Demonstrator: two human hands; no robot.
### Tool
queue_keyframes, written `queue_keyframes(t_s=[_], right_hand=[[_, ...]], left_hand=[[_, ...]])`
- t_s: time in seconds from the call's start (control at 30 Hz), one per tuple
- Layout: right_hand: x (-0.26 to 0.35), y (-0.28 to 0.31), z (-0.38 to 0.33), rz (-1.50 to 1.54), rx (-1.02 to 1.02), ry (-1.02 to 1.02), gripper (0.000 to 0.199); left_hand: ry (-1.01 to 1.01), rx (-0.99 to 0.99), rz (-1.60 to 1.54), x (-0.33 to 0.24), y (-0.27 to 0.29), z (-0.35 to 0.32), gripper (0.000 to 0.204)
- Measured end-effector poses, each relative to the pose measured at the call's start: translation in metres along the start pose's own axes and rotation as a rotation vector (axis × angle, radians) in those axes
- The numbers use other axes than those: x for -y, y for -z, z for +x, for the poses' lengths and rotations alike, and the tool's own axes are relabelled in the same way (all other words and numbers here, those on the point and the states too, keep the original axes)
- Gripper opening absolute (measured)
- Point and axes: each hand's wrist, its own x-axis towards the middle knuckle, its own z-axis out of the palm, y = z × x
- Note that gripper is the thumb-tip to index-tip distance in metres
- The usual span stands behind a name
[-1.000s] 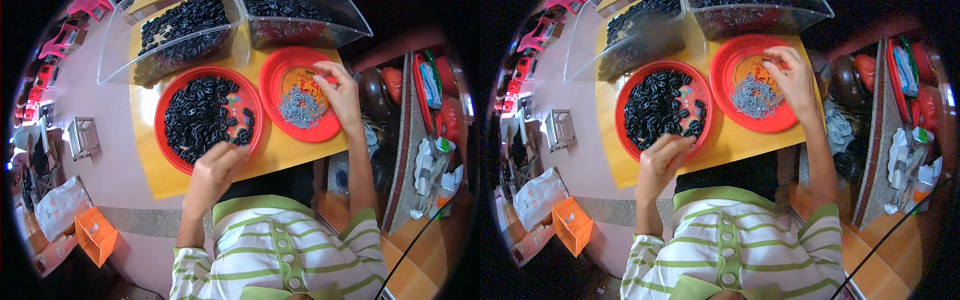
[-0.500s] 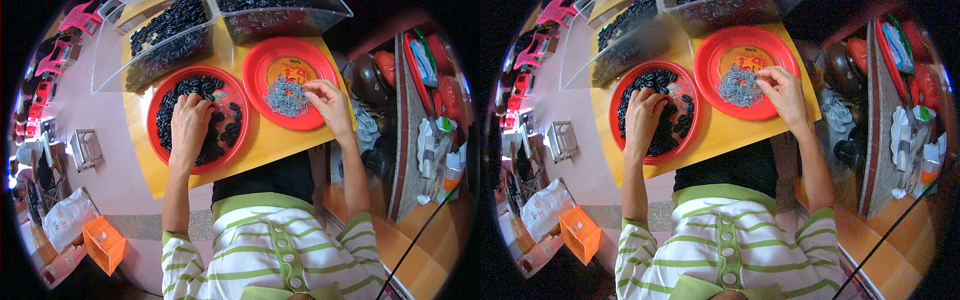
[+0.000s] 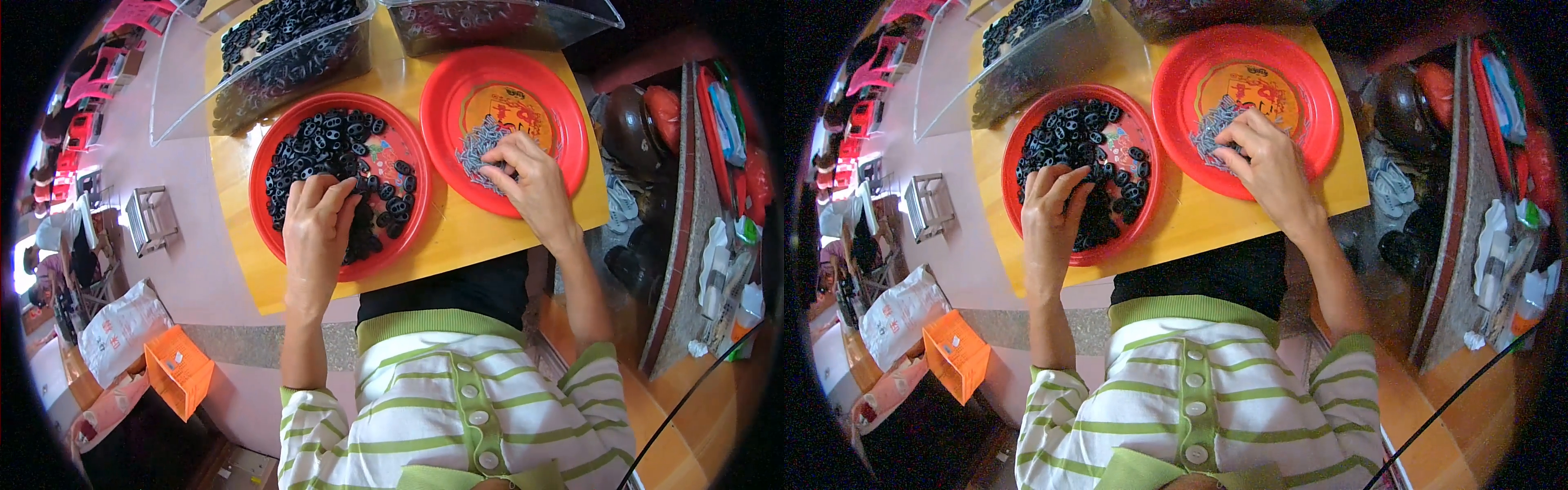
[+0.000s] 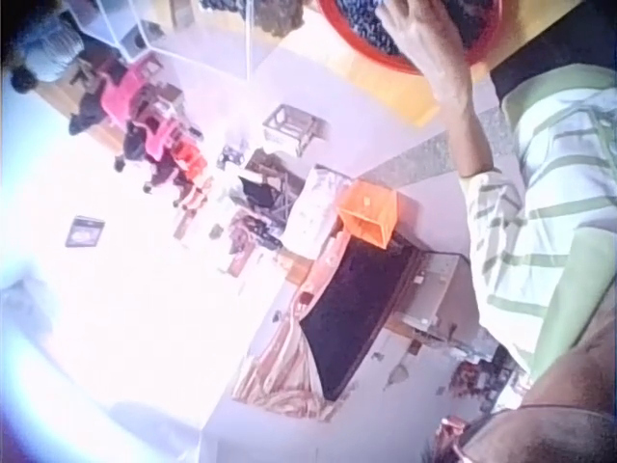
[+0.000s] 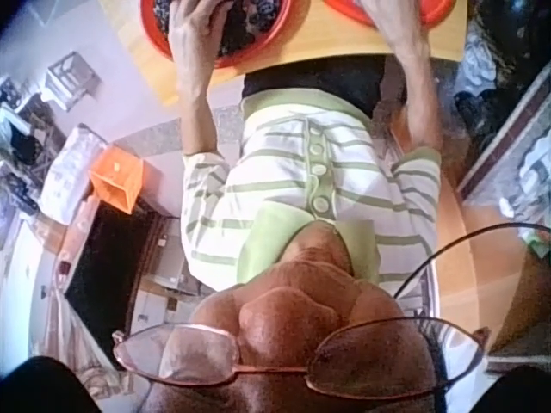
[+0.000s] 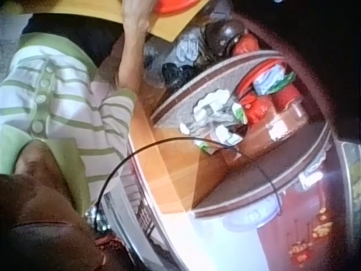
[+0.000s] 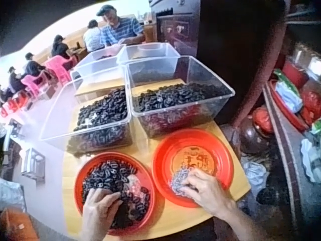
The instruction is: The person assembles plastic cord locks by taking metal springs and plastic components from plates and fitting the springs into the plastic components by hand.
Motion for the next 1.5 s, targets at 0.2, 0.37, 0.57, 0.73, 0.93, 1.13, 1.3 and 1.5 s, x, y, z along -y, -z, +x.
queue_keyframes(t_s=[0.2, 0.37, 0.57, 0.73, 0.93, 1.13, 1.3, 1.5], right_hand=[[0.017, 0.010, 0.004, 0.104, -0.073, -0.118, 0.010], [0.006, 0.010, 0.003, 0.098, -0.088, -0.106, 0.009], [0.004, 0.017, 0.005, 0.211, -0.111, -0.070, 0.009], [0.007, 0.018, 0.003, 0.323, -0.114, -0.206, 0.009], [0.008, 0.011, -0.002, 0.590, -0.106, -0.378, 0.008], [0.006, 0.007, -0.008, 0.533, -0.104, -0.305, 0.010], [0.015, -0.001, -0.011, 0.632, -0.106, -0.362, 0.013], [0.034, -0.014, -0.022, 0.826, -0.053, -0.374, 0.013]], left_hand=[[0.005, 0.041, 0.100, 0.002, -0.016, 0.018, 0.016], [-0.003, 0.101, 0.150, 0.005, -0.023, 0.027, 0.018], [-0.028, 0.143, 0.170, 0.005, -0.019, 0.033, 0.011], [-0.039, 0.145, 0.043, 0.005, -0.015, 0.037, 0.011], [0.220, 0.075, -0.518, -0.005, -0.018, 0.027, 0.009], [0.647, 0.005, -1.386, -0.013, -0.027, 0.014, 0.018], [0.717, -0.053, -1.667, -0.017, -0.030, -0.001, 0.016], [0.659, 0.019, -1.771, -0.018, -0.029, -0.015, 0.011]])
